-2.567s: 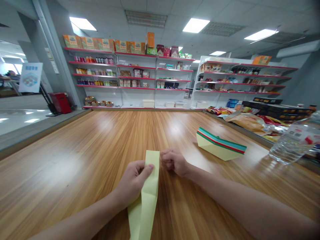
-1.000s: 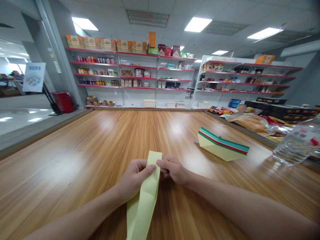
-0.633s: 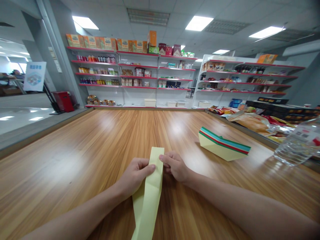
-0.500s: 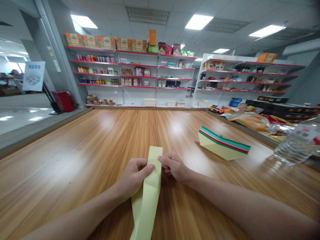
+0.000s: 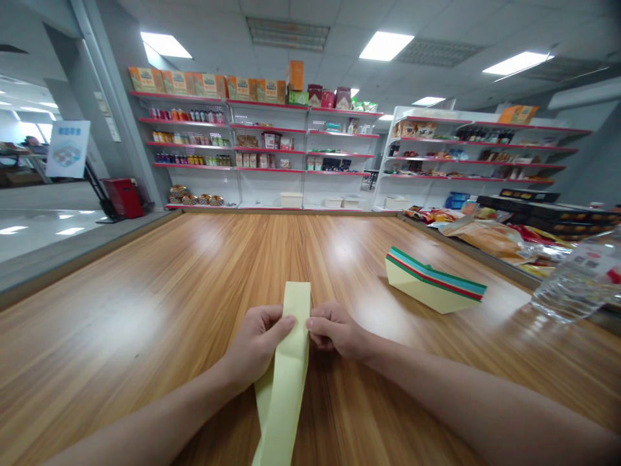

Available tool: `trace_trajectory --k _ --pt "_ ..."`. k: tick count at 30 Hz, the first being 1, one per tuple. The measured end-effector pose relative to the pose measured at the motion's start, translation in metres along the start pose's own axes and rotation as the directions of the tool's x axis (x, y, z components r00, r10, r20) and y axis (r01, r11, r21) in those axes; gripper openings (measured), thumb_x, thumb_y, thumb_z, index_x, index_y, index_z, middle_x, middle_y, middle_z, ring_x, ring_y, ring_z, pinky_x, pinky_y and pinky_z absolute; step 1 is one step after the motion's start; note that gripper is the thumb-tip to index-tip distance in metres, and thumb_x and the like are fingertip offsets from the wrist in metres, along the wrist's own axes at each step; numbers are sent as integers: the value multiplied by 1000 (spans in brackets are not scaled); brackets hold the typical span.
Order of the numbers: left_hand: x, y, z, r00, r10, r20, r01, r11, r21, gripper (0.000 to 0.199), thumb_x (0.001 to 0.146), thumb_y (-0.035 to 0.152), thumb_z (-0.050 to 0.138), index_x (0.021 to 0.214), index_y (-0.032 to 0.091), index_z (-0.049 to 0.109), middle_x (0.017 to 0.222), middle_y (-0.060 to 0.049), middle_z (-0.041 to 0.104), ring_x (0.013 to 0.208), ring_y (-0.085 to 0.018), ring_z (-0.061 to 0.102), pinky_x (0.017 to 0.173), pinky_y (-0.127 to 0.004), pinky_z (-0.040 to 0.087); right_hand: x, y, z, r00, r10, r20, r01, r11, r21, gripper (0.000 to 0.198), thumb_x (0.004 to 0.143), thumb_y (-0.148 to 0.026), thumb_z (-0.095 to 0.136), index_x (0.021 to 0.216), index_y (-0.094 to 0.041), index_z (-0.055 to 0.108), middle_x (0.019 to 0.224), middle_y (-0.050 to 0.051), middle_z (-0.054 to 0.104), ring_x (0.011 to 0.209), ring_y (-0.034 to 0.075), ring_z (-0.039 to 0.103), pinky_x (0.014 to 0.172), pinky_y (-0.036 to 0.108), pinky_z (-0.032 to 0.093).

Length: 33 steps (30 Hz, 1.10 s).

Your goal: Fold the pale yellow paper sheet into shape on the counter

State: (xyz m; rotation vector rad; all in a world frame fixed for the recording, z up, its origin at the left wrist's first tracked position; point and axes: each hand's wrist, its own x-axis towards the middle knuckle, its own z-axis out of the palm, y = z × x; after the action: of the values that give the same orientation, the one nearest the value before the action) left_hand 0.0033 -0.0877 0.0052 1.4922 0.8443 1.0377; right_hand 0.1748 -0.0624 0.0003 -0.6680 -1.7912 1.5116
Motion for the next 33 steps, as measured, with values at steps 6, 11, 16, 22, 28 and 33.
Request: trace_trajectory --k 6,11,16,22,28,33 --pt "-1 3 0 1000 -2 19 3 1000 -21 34 79 38 56 63 9 60 53 1 51 47 -8 41 43 -19 29 -1 -3 0 999 18 47 -14 996 -87 34 74 -30 49 44 -14 48 35 -5 37 31 4 28 33 19 18" --pt "-1 1 -1 1000 1 -7 -1 1000 -7 35 79 39 56 62 8 59 52 1 49 46 -8 40 42 -19 28 -1 -3 1 999 15 32 -13 997 -77 33 73 -29 49 44 -14 47 36 -5 36 32 4 27 33 19 17" --pt "-1 -2 -3 1000 10 16 -10 1000 -26 35 80 39 55 63 9 59 53 1 50 46 -8 41 42 -19 29 -1 -1 -2 999 -5 40 5 1000 4 38 75 -36 43 45 -13 50 37 -3 40 33 6 33 34 20 20" --pt "-1 -3 -1 1000 18 -13 -17 1000 19 35 80 39 55 64 8 59 54 1 49 47 -8 40 42 -19 28 -1 0 0 999 14 39 -15 1000 18 34 71 -35 50 45 -14 49 36 -4 38 32 5 29 33 19 18" --pt "-2 -3 0 1000 17 0 -17 1000 19 35 81 39 54 65 9 59 55 0 50 47 -8 42 43 -19 30 -1 -4 3 998 31 49 -31 999 -12 33 70 -30 51 42 -15 46 34 -6 37 31 4 27 32 18 17" --pt "-1 -3 -1 1000 20 16 -21 999 33 35 81 39 54 65 8 60 55 0 51 48 -8 42 43 -19 30 -1 -5 2 997 64 39 -63 997 -42 32 70 -28 49 41 -14 48 32 -5 37 29 4 27 30 18 17"
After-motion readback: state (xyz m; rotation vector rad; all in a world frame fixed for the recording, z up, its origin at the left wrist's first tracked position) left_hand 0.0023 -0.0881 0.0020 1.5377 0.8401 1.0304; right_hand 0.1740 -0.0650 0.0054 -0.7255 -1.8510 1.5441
